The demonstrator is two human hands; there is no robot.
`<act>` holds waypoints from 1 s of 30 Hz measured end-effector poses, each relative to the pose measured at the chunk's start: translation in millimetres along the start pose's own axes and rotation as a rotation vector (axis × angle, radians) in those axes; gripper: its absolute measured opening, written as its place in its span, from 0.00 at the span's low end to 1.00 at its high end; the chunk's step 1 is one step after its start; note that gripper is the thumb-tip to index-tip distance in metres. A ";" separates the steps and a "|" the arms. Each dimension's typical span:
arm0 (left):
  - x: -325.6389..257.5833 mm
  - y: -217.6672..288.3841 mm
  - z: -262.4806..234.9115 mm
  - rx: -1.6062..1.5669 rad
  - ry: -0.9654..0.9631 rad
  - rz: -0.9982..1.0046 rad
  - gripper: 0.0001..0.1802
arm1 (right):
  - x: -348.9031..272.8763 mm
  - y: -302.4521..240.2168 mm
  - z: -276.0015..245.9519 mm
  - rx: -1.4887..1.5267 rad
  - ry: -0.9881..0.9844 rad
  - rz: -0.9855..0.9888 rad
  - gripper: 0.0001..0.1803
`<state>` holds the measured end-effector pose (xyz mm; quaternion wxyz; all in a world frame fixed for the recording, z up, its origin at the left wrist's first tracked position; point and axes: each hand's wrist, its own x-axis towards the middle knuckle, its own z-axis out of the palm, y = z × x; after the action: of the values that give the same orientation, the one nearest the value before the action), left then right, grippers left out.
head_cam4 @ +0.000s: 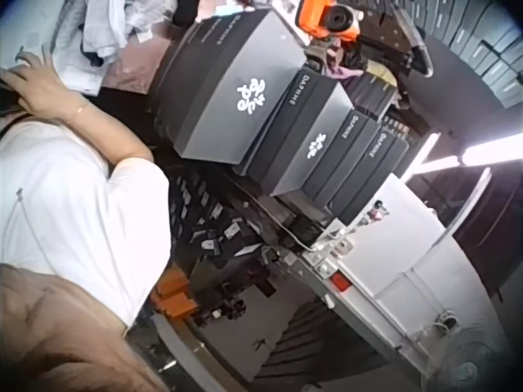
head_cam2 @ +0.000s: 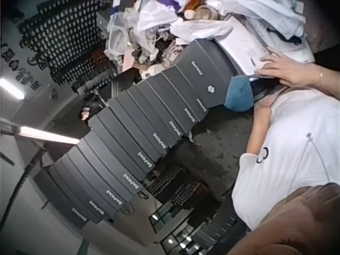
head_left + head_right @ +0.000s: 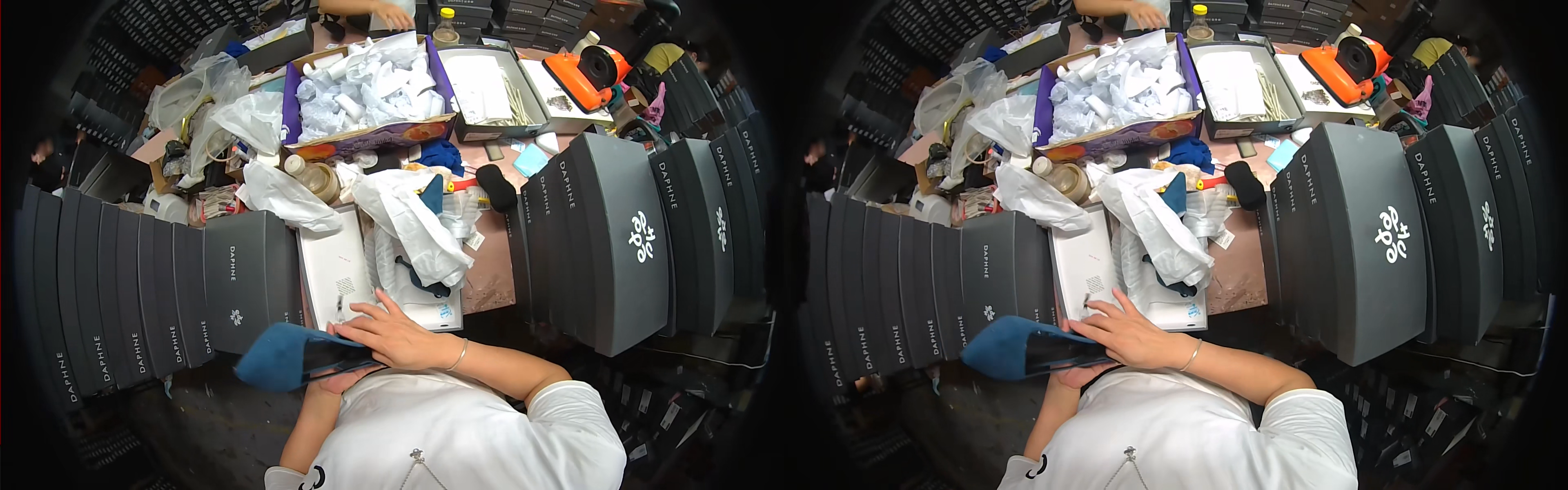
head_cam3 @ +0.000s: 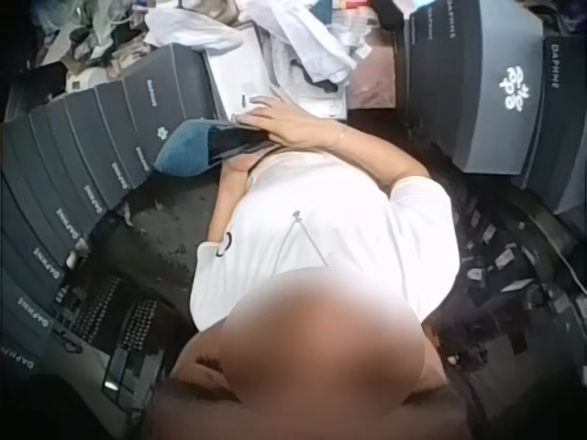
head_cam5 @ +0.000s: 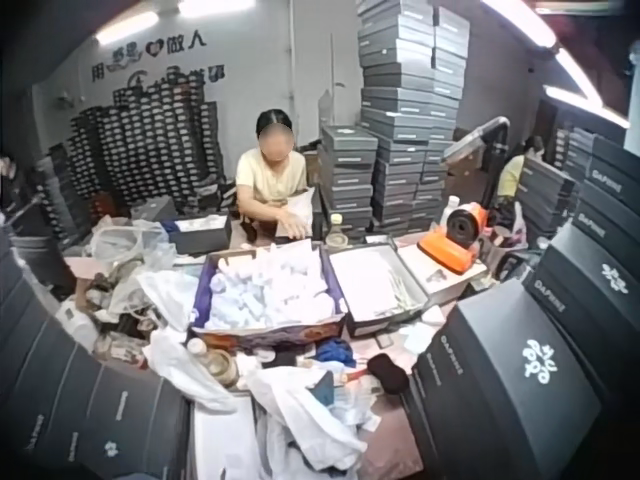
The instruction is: Stuffing shoes with paper, cleaning surfaces with a brush and iron, and placing them into boxes for packaging.
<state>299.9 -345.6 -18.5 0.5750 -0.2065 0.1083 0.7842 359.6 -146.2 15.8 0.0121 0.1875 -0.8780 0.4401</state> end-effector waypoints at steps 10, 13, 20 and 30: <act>26.4 10.9 24.4 0.177 0.145 0.170 0.22 | -23.1 208.0 -121.7 -0.196 0.765 0.611 0.11; 48.6 19.9 21.8 0.160 0.144 0.315 0.22 | -10.9 285.1 -120.3 -0.580 0.259 0.799 0.09; 49.8 56.8 -0.9 0.061 0.219 0.439 0.22 | 2.4 320.6 -117.2 -0.868 -0.035 0.671 0.15; 64.9 58.7 -1.0 0.210 0.188 0.707 0.17 | 17.1 259.0 -175.3 -0.177 0.978 0.380 0.07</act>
<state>228.0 -308.9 -52.4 0.2746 -0.1674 0.3052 0.8964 230.4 125.1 -72.7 0.3557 -0.2035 -0.8222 0.3950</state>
